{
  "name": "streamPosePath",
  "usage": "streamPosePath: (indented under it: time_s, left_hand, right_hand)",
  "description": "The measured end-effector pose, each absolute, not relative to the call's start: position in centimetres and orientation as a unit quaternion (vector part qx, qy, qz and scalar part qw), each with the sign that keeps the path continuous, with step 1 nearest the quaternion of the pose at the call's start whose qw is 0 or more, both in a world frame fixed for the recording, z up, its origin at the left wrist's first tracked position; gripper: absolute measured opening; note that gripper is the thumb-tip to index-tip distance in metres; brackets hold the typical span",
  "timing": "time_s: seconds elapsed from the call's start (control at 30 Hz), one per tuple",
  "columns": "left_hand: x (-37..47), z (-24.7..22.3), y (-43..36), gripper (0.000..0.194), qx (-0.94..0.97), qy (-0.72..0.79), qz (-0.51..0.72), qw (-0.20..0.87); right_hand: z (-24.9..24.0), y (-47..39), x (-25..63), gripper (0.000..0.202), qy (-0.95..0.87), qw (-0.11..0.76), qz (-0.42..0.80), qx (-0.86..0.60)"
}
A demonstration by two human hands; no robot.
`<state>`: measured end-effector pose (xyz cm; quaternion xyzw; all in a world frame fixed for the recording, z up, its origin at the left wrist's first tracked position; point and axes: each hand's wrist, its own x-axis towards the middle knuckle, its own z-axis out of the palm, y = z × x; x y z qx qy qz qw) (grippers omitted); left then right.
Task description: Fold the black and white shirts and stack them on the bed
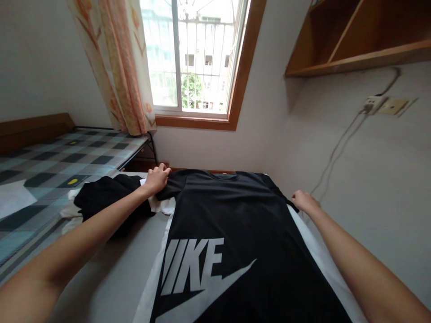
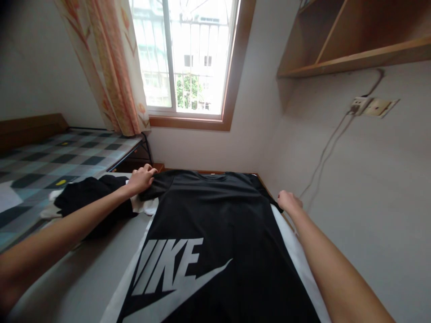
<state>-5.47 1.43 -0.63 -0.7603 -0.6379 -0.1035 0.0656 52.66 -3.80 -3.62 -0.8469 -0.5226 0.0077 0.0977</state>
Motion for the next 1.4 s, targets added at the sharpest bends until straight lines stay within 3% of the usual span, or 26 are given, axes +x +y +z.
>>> streamPosePath:
  time_s: [0.2,0.3,0.4,0.53,0.63,0.8,0.93,1.07,1.17,1.3,1.4]
  left_hand:
    - [-3.1,-3.7,-3.6,0.041,-0.896,-0.426,-0.122,0.015]
    - [-3.3,-5.2,-4.8,0.049,-0.902,-0.424,-0.073,-0.01]
    - [-3.8,-5.4,-5.5,0.049,-0.893,-0.438,-0.094,0.032]
    - [-4.1,-4.0,-7.5,0.032,-0.864,-0.48,-0.137,0.068]
    - [-4.0,-3.0,-9.7,0.03,-0.837,-0.533,-0.117,-0.023]
    - [-3.7,-3.2,-11.8,0.047,-0.788,-0.594,-0.106,-0.12]
    - [-3.2,-3.7,-11.9,0.042,-0.745,-0.613,-0.125,-0.231]
    - [-2.7,-3.1,-12.6,0.033,-0.652,-0.608,-0.2,-0.405]
    - [-2.9,-1.9,-13.7,0.036,-0.605,-0.607,-0.229,-0.462]
    - [-3.7,-0.6,-15.8,0.065,-0.626,-0.552,-0.174,-0.523]
    - [-4.5,-0.3,-17.4,0.071,-0.649,-0.482,-0.11,-0.578]
  right_hand:
    - [-4.1,-4.8,49.1,0.046,-0.647,0.143,-0.013,-0.749]
    - [-4.6,-5.5,48.1,0.049,-0.66,0.058,0.045,-0.747]
    - [-4.5,-7.2,47.2,0.054,-0.628,0.014,-0.008,-0.778]
    - [-2.9,-10.3,45.5,0.044,-0.623,-0.015,-0.079,-0.778]
    - [-1.2,-13.2,44.4,0.04,-0.624,-0.035,-0.05,-0.779]
    - [0.0,-18.2,44.0,0.05,-0.586,-0.057,0.037,-0.807]
    - [-0.7,-21.4,44.5,0.05,-0.588,-0.058,0.125,-0.797]
    - [-0.9,-23.7,44.5,0.037,-0.598,-0.015,0.166,-0.784]
    - [-0.6,-25.6,44.6,0.035,-0.572,0.054,0.241,-0.782]
    - [-0.6,-28.4,45.3,0.073,-0.508,0.077,0.404,-0.757]
    - [-0.8,-30.1,46.2,0.106,-0.51,0.075,0.456,-0.725]
